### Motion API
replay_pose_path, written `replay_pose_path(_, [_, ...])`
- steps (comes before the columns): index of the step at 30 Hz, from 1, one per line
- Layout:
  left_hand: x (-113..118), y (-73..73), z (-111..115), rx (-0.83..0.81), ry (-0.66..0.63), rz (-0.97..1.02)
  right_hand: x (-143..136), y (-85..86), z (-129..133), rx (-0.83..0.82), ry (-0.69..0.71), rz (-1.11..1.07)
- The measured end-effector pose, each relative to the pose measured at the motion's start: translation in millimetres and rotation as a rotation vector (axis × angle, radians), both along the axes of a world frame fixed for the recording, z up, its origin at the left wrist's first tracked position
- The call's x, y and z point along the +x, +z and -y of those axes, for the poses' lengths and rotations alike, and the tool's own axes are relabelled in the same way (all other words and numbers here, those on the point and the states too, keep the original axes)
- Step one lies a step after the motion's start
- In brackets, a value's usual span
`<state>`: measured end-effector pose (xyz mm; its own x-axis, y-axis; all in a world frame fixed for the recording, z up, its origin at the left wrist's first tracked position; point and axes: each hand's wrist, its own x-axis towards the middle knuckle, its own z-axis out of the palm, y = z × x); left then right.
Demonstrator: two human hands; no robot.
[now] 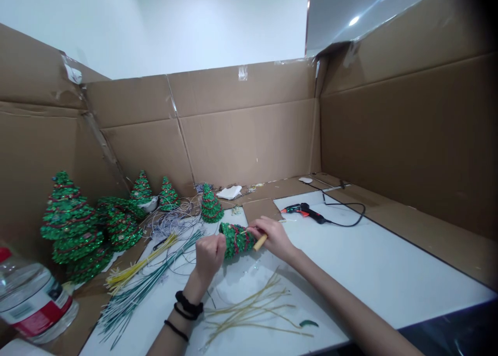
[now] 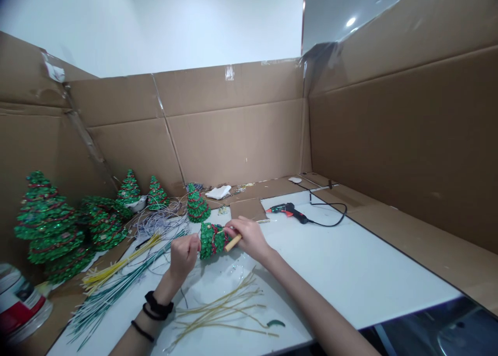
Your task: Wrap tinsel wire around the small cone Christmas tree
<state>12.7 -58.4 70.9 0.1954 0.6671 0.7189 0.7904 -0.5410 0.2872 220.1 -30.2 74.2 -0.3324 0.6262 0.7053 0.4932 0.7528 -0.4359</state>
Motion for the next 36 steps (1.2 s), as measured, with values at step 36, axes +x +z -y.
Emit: replay_pose_path(36, [10.4, -9.6, -23.5, -0.662, -0.152, 0.733, 12.3, -4.1, -20.0, -0.374, -0.212, 0.131])
